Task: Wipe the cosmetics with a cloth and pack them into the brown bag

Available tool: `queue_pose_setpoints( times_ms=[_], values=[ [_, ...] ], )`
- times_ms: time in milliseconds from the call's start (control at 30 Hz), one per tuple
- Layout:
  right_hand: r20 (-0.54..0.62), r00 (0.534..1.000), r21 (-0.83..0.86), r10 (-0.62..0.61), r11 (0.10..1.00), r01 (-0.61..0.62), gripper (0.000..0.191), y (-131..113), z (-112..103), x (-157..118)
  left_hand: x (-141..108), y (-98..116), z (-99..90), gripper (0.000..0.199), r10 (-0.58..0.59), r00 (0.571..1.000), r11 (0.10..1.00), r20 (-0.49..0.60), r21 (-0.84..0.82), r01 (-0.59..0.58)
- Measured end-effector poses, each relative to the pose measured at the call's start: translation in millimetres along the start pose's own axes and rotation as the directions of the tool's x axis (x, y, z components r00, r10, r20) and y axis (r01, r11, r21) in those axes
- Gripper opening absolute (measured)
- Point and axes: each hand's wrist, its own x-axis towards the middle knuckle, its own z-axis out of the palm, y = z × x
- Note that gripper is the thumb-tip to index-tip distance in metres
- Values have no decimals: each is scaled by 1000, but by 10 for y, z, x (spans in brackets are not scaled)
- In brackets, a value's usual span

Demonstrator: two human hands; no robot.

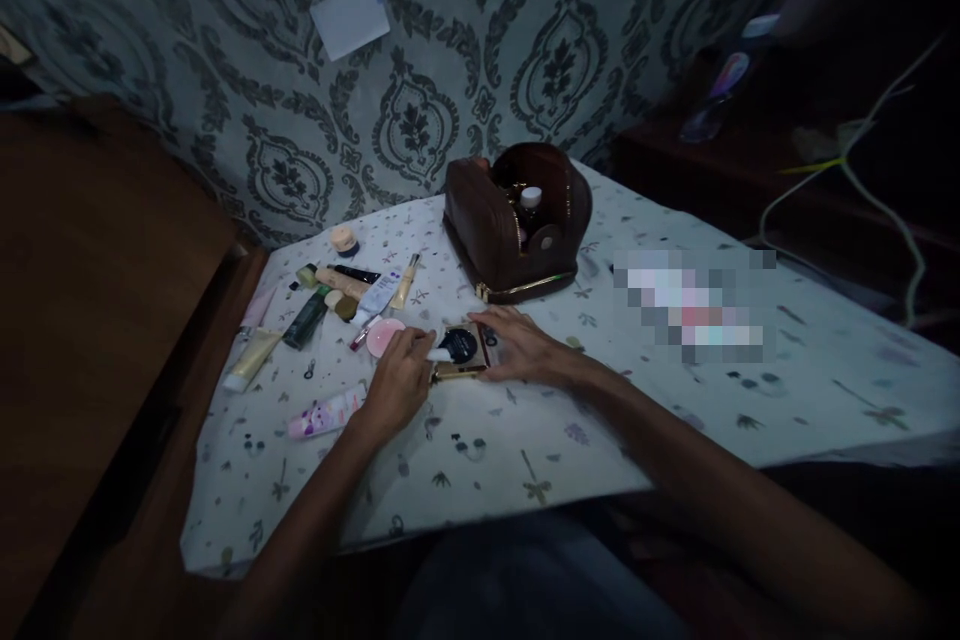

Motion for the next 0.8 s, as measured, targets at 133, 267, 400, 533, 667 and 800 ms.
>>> queue_pose_setpoints(
  times_ms=[133,267,400,533,667,800],
  values=[
    [16,1000,3,26,1000,-26,86,-15,-13,0,-224,92,-25,42,33,999,999,-27,2,-33],
    [2,1000,14,20,1000,-20,86,-1,-8,-9,-342,230,-41,54,59,998,992,21,107,-61],
    [-17,1000,24,-14,1000,14,87,64,33,11,-320,362,-25,61,106,991,980,85,158,-118],
    [-31,999,-1,-36,999,36,83,95,44,28,-216,488,25,53,156,982,972,109,161,-173],
    [-36,997,-2,-69,998,69,73,80,32,32,-65,585,62,47,191,968,965,165,147,-216],
    [-76,992,-16,-97,995,96,65,98,72,59,135,563,87,42,176,970,973,170,118,-198]
  ],
)
